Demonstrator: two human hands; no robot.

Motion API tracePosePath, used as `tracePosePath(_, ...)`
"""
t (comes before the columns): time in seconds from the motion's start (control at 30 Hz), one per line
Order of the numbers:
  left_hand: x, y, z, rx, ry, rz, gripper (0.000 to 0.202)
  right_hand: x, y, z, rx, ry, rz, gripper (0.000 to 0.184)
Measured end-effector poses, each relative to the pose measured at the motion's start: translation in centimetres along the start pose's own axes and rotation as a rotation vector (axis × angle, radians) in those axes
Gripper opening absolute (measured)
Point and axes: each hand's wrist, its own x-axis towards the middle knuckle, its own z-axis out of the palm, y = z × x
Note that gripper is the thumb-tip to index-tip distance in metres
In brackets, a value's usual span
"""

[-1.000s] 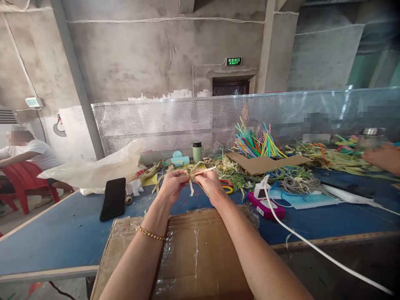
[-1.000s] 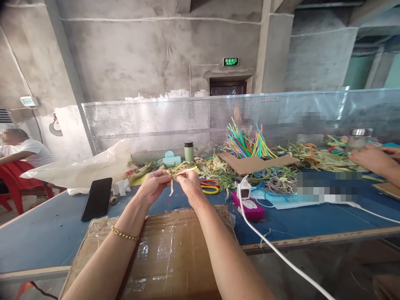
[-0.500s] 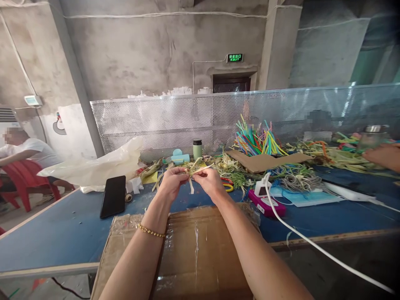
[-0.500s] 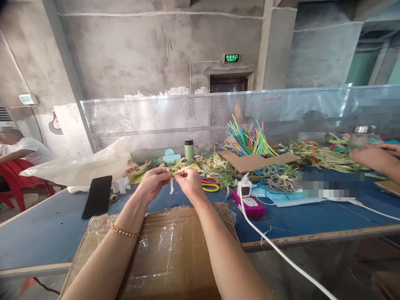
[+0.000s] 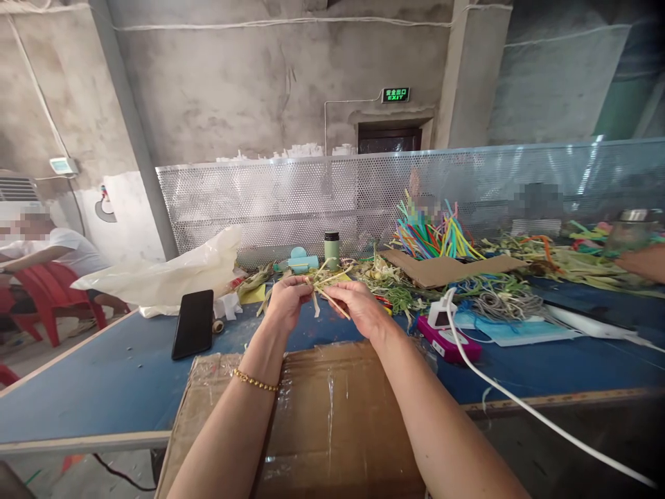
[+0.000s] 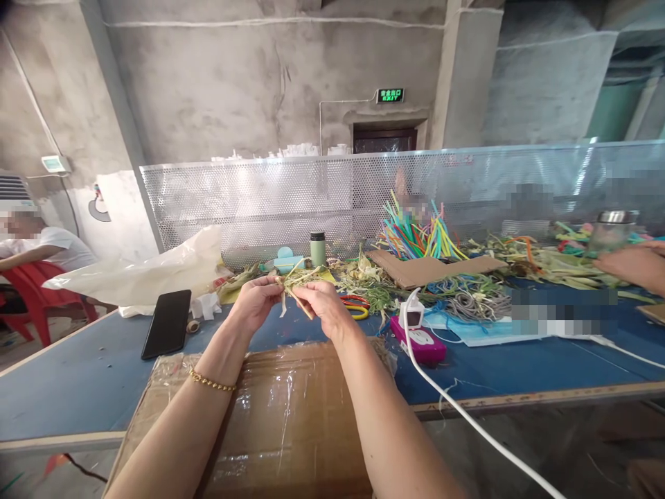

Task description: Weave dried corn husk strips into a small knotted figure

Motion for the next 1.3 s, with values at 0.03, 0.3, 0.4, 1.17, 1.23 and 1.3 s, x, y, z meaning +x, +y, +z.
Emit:
tracePosePath(0.03, -0.01, 0.05, -0.02, -0.012, -0.01, -0.019, 0.017, 0.03, 0.0, -0.06, -0.003, 0.003, -0.014, 0.034)
tracePosePath(0.3, 0.34, -0.02, -0.44, -0.083, -0.151, -0.145, 0.013, -0.03, -0.07, 0.62, -0.089, 0.009, -0.322, 0.026)
tracePosePath(0.4, 0.43, 0.08, -0.65, -0.083, -0.2, -0.182, 0.013, 0.04, 0.01, 0.86, -0.178, 0.033, -0.378, 0.02)
tracePosePath(1.17, -0.28, 0.77, -0.35, -0.071, -0.161, -0.295, 0.012, -0.18, -0.27, 0.62, -0.456, 0.149, -0.582, 0.014)
tracePosePath(1.23, -0.33, 0.78, -0.27, -0.061, -0.166, -0.289, 0.012, -0.1, -0.08, 0.65, -0.469, 0.162, -0.585, 0.011)
tracePosePath(1.3, -0.36, 0.77, -0.19, -0.05, -0.18, -0.29, 0.012, -0.07, 0.09, 0.71, -0.453, 0.168, -0.575, 0.009)
